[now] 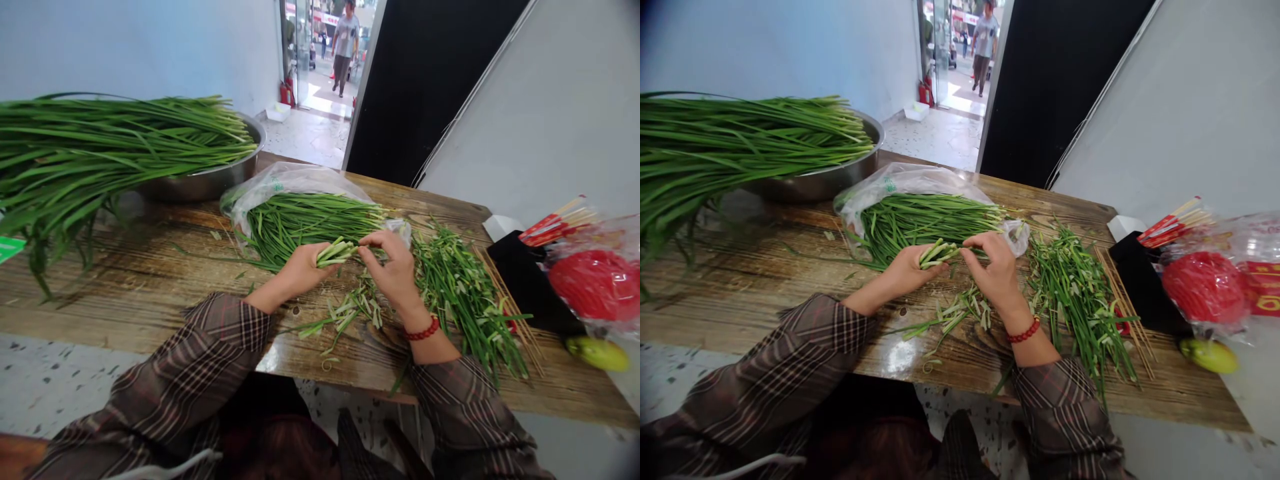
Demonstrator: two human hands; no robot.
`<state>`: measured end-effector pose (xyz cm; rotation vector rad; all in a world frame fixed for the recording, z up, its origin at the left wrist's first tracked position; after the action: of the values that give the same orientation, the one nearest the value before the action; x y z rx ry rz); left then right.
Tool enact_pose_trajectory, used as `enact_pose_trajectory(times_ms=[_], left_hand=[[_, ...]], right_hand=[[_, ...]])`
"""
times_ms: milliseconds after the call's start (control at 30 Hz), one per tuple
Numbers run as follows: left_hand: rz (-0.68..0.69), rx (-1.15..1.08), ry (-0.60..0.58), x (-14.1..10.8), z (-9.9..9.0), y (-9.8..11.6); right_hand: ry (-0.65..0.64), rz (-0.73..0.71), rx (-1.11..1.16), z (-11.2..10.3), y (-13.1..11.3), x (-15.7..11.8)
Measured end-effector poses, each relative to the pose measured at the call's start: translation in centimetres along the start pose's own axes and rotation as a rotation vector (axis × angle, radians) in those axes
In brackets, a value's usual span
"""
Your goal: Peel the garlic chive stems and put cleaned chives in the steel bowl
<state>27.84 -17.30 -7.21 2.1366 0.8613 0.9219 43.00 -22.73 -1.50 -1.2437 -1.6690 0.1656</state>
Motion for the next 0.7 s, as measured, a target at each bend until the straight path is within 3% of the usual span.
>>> enact_pose_trajectory(times_ms=[333, 700], left_hand=[[-0.021, -0.034, 0.137, 0.0, -1.6, 0.2], [0.041, 0.084, 0.012, -0.1, 0.1, 0.4]], right_hand=[[-0.153, -0.028, -0.053, 1.5, 1.3, -0.1], [-0.221, -0.166, -0.350, 3.8, -1.0, -1.6]])
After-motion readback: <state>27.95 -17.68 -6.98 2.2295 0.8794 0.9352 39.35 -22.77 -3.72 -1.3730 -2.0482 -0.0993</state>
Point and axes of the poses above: each hand's wrist, its own x-axis towards the middle knuckle, its own z-axis out of the palm, y = z × x, the point moved 8 cm from there along x, towards the middle knuckle, and after that the axes turned 6 degrees about z, right-handed, at the moved point
